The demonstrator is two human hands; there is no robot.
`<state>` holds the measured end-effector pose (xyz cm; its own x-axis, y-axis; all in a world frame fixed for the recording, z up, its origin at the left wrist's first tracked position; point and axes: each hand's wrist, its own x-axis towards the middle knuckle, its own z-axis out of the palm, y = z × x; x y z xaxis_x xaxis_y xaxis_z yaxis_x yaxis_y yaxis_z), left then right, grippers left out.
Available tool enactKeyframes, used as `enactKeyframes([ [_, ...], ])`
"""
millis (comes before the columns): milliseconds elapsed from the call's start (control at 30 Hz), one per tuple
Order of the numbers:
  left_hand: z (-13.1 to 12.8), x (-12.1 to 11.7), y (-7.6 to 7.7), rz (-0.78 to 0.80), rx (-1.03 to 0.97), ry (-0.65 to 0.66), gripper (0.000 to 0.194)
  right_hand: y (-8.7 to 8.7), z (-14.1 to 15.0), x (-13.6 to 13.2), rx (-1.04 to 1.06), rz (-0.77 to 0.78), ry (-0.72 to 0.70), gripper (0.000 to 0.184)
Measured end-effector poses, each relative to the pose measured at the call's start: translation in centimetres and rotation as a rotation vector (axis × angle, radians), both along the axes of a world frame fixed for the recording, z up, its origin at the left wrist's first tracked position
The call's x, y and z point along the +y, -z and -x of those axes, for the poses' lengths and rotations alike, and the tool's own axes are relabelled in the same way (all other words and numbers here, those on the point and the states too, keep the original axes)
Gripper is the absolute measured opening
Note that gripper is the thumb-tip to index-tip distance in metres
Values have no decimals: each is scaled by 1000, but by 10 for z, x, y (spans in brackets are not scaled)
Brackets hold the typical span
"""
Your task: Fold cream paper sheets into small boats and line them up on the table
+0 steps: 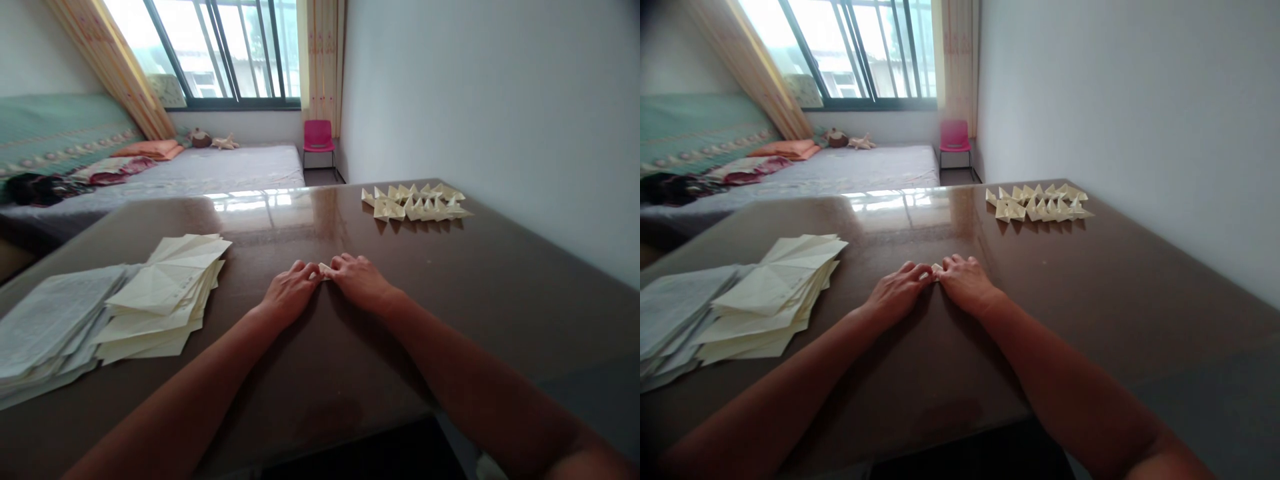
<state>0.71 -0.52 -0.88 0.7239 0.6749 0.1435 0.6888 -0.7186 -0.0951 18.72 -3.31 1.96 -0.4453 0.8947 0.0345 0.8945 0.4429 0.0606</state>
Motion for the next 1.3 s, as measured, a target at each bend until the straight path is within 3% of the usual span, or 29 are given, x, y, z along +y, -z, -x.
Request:
enactKeyframes([
  [167,-3,-7,-7,10,65,-42,32,-6,3,-13,-82,46,32,37],
  [333,0,-12,-13,63,59,-80,33,-7,3,-17,-96,97,121,34],
  [567,4,-16,-17,139,-10,-116,27,-6,5,-18,-100,139,134,28],
  [733,9,-11,-13,103,-102,-137,25,-7,-1,-8,14,46,166,23],
  [833,12,-5,-9,84,-179,-191,25,-2,-5,1,170,-73,90,38],
  [933,14,-1,-6,98,-202,-186,29,9,-7,13,243,-76,-50,53],
  [1100,16,2,-3,132,-246,-180,30,26,-10,33,231,-25,-122,37],
  [1300,15,6,2,139,-331,-198,31,28,-13,39,241,-43,-121,36],
])
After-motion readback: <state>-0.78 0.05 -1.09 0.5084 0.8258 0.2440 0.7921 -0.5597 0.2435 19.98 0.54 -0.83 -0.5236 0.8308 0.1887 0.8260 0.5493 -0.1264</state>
